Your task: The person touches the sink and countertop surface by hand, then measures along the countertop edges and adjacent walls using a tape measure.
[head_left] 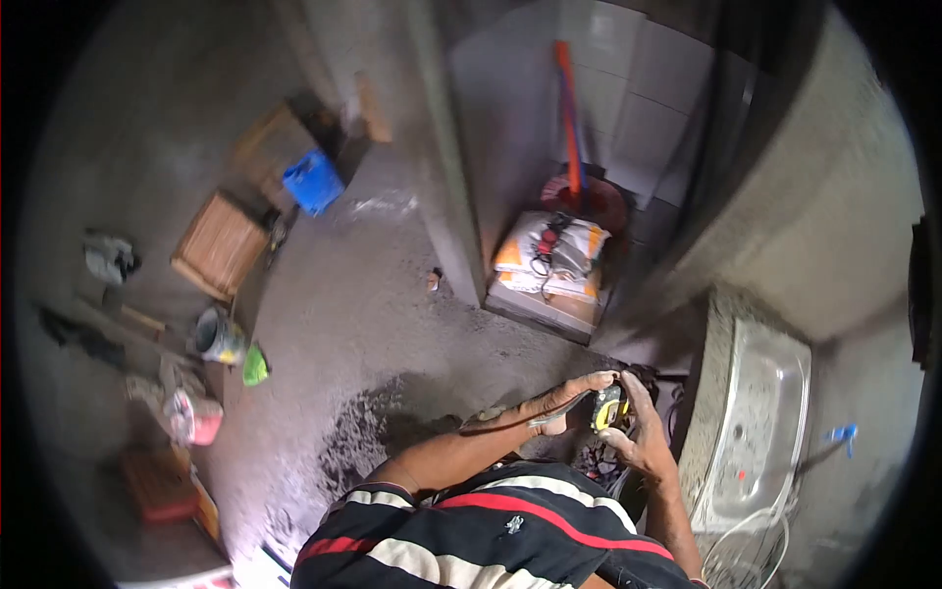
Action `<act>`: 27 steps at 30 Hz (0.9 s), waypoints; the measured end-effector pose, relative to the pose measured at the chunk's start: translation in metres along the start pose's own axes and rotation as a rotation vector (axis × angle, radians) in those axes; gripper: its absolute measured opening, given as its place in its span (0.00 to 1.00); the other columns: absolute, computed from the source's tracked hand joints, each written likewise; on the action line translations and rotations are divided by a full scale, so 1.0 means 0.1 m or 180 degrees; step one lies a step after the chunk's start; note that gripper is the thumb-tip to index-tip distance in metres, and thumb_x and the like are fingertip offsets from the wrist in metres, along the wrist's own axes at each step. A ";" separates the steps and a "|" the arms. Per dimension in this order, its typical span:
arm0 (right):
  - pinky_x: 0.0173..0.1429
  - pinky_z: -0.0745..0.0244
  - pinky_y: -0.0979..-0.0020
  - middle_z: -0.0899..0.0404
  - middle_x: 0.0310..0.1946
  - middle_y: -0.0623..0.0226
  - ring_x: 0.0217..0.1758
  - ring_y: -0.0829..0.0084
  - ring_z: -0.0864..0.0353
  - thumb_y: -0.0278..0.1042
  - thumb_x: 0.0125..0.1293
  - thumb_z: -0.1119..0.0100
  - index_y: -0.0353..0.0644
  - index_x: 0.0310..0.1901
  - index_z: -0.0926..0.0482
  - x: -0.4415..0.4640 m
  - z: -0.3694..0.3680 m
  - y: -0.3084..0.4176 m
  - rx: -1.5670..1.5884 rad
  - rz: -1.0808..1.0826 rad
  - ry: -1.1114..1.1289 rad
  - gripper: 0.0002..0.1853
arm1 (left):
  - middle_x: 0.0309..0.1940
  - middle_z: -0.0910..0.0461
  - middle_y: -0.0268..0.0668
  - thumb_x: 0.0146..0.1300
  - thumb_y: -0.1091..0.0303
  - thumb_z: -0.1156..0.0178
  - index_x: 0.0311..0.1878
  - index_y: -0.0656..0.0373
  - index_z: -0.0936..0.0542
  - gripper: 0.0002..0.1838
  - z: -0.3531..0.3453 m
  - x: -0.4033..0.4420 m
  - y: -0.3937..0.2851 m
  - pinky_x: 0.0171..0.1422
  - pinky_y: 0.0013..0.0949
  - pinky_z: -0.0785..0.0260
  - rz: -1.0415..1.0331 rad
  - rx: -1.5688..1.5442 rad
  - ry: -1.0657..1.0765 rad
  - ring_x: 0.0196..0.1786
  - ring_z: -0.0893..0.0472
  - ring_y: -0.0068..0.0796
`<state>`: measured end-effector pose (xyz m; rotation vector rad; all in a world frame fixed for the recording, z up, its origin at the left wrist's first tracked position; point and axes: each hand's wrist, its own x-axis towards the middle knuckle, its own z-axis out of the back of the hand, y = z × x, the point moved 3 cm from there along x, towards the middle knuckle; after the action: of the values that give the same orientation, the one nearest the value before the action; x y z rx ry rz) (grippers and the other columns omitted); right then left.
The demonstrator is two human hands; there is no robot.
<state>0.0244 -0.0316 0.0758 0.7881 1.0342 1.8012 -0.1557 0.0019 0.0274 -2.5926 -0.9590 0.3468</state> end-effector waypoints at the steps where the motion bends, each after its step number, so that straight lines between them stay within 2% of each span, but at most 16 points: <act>1: 0.87 0.40 0.55 0.32 0.80 0.40 0.85 0.48 0.32 0.49 0.59 0.16 0.31 0.83 0.37 0.24 -0.19 0.03 0.0249 -0.0253 0.0195 0.57 | 0.59 0.13 0.40 0.77 0.47 0.35 0.73 0.57 0.23 0.31 0.23 -0.13 -0.13 0.67 0.43 0.18 0.0004 -0.0277 -0.0142 0.59 0.12 0.35; 3: 0.84 0.35 0.58 0.30 0.78 0.42 0.81 0.54 0.28 0.42 0.61 0.16 0.30 0.84 0.39 0.73 -0.58 0.06 0.0512 -0.0365 0.0378 0.55 | 0.58 0.11 0.38 0.76 0.51 0.36 0.67 0.56 0.17 0.24 0.69 -0.45 -0.38 0.65 0.42 0.17 -0.0167 -0.0554 -0.0755 0.59 0.11 0.34; 5: 0.81 0.30 0.60 0.28 0.77 0.46 0.78 0.59 0.25 0.36 0.61 0.15 0.30 0.85 0.43 1.14 -0.98 0.28 0.1149 -0.0657 0.0454 0.58 | 0.61 0.11 0.39 0.78 0.52 0.39 0.70 0.56 0.18 0.25 0.86 -0.75 -0.74 0.68 0.44 0.19 -0.0459 -0.0823 -0.0303 0.61 0.12 0.35; 6: 0.79 0.27 0.61 0.25 0.74 0.49 0.75 0.61 0.23 0.34 0.58 0.14 0.31 0.86 0.45 1.36 -1.15 0.43 0.0928 -0.0713 0.0499 0.60 | 0.62 0.12 0.39 0.78 0.52 0.39 0.72 0.57 0.19 0.26 0.88 -0.91 -0.93 0.70 0.45 0.20 -0.0572 -0.0963 -0.0184 0.62 0.12 0.36; 8: 0.76 0.23 0.62 0.23 0.71 0.49 0.72 0.61 0.20 0.32 0.56 0.13 0.28 0.85 0.44 1.72 -1.44 0.53 0.1029 -0.0752 0.0675 0.61 | 0.63 0.12 0.36 0.80 0.49 0.42 0.70 0.55 0.18 0.25 1.09 -1.18 -1.09 0.70 0.44 0.20 -0.0739 -0.1031 -0.0348 0.62 0.13 0.33; 10: 0.74 0.22 0.63 0.23 0.70 0.49 0.70 0.62 0.19 0.32 0.55 0.12 0.27 0.84 0.43 2.07 -1.79 0.78 0.0989 -0.0680 0.0841 0.60 | 0.64 0.12 0.40 0.79 0.50 0.40 0.72 0.57 0.19 0.27 1.42 -1.44 -1.30 0.73 0.47 0.22 -0.1145 -0.1177 -0.0744 0.65 0.13 0.38; 15: 0.73 0.21 0.63 0.22 0.68 0.47 0.70 0.62 0.19 0.30 0.54 0.12 0.24 0.82 0.41 2.80 -2.46 1.01 0.0029 -0.0274 0.1402 0.58 | 0.64 0.17 0.43 0.82 0.58 0.39 0.77 0.58 0.28 0.27 1.48 -2.39 -2.03 0.65 0.45 0.16 -0.1686 -0.0144 -0.1670 0.63 0.14 0.37; 16: 0.75 0.23 0.62 0.22 0.68 0.46 0.70 0.61 0.20 0.34 0.57 0.13 0.24 0.81 0.40 2.95 -2.61 1.07 -0.0036 -0.0118 0.1545 0.57 | 0.64 0.17 0.43 0.82 0.58 0.39 0.77 0.58 0.28 0.27 1.41 -2.55 -2.11 0.65 0.45 0.16 -0.1738 -0.0185 -0.1692 0.63 0.14 0.37; 18: 0.77 0.26 0.60 0.22 0.68 0.46 0.72 0.60 0.21 0.40 0.61 0.14 0.24 0.80 0.38 3.23 -2.93 1.21 -0.0153 0.0210 0.1858 0.54 | 0.68 0.21 0.44 0.83 0.59 0.40 0.78 0.59 0.31 0.27 1.35 -2.85 -2.28 0.69 0.44 0.19 -0.1955 0.1041 -0.2469 0.67 0.17 0.35; 19: 0.77 0.26 0.59 0.22 0.69 0.46 0.73 0.59 0.21 0.46 0.68 0.19 0.26 0.80 0.36 3.32 -3.09 1.28 0.0221 -0.0136 0.2022 0.49 | 0.69 0.22 0.45 0.86 0.61 0.44 0.78 0.60 0.32 0.25 1.63 -2.88 -2.30 0.73 0.43 0.23 -0.2286 0.0910 -0.2107 0.71 0.21 0.34; 20: 0.77 0.26 0.59 0.22 0.69 0.46 0.73 0.59 0.21 0.46 0.68 0.19 0.26 0.80 0.36 3.41 -3.26 1.31 0.0215 -0.0115 0.2122 0.49 | 0.69 0.22 0.45 0.86 0.61 0.44 0.78 0.60 0.32 0.25 1.91 -2.96 -2.24 0.73 0.43 0.23 -0.2354 0.0867 -0.2173 0.71 0.21 0.34; 22: 0.78 0.27 0.58 0.22 0.69 0.46 0.73 0.57 0.21 0.47 0.74 0.25 0.28 0.81 0.36 3.61 -3.59 1.34 0.1342 -0.0181 0.2293 0.45 | 0.69 0.22 0.44 0.88 0.62 0.48 0.77 0.61 0.32 0.22 2.09 -3.18 -2.36 0.76 0.41 0.26 -0.3191 0.0289 -0.1865 0.71 0.21 0.34; 23: 0.73 0.23 0.61 0.18 0.62 0.53 0.67 0.61 0.18 0.47 0.78 0.30 0.32 0.77 0.30 3.74 -3.79 1.26 0.1074 0.0403 0.2215 0.36 | 0.68 0.22 0.44 0.88 0.63 0.50 0.77 0.61 0.32 0.22 2.19 -3.21 -2.46 0.76 0.39 0.26 -0.3310 0.0377 -0.2099 0.70 0.20 0.34; 24: 0.73 0.23 0.61 0.18 0.62 0.53 0.67 0.61 0.18 0.47 0.78 0.30 0.32 0.77 0.30 3.86 -4.00 1.22 0.1064 0.0415 0.2281 0.36 | 0.68 0.21 0.43 0.89 0.63 0.52 0.77 0.62 0.32 0.21 2.25 -3.25 -2.60 0.76 0.38 0.27 -0.3417 0.0466 -0.2345 0.69 0.19 0.34; 26: 0.64 0.21 0.66 0.16 0.56 0.61 0.60 0.68 0.16 0.43 0.76 0.29 0.36 0.70 0.26 4.09 -4.46 1.11 0.1849 -0.0382 0.2811 0.29 | 0.66 0.20 0.43 0.89 0.61 0.51 0.76 0.63 0.32 0.22 2.12 -3.40 -3.03 0.76 0.38 0.27 -0.3742 -0.0445 -0.2431 0.66 0.19 0.33; 27: 0.60 0.21 0.68 0.16 0.53 0.64 0.57 0.71 0.16 0.41 0.75 0.29 0.37 0.67 0.25 4.25 -4.68 1.06 0.2041 -0.0542 0.2893 0.26 | 0.65 0.19 0.48 0.87 0.62 0.46 0.70 0.70 0.22 0.21 2.24 -3.49 -3.21 0.72 0.40 0.24 -0.3434 0.0237 -0.3288 0.65 0.17 0.38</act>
<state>-0.5765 0.1762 -0.0020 0.1636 2.2616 1.6840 -0.6764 0.0509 -0.0085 -1.3362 -2.3485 1.3450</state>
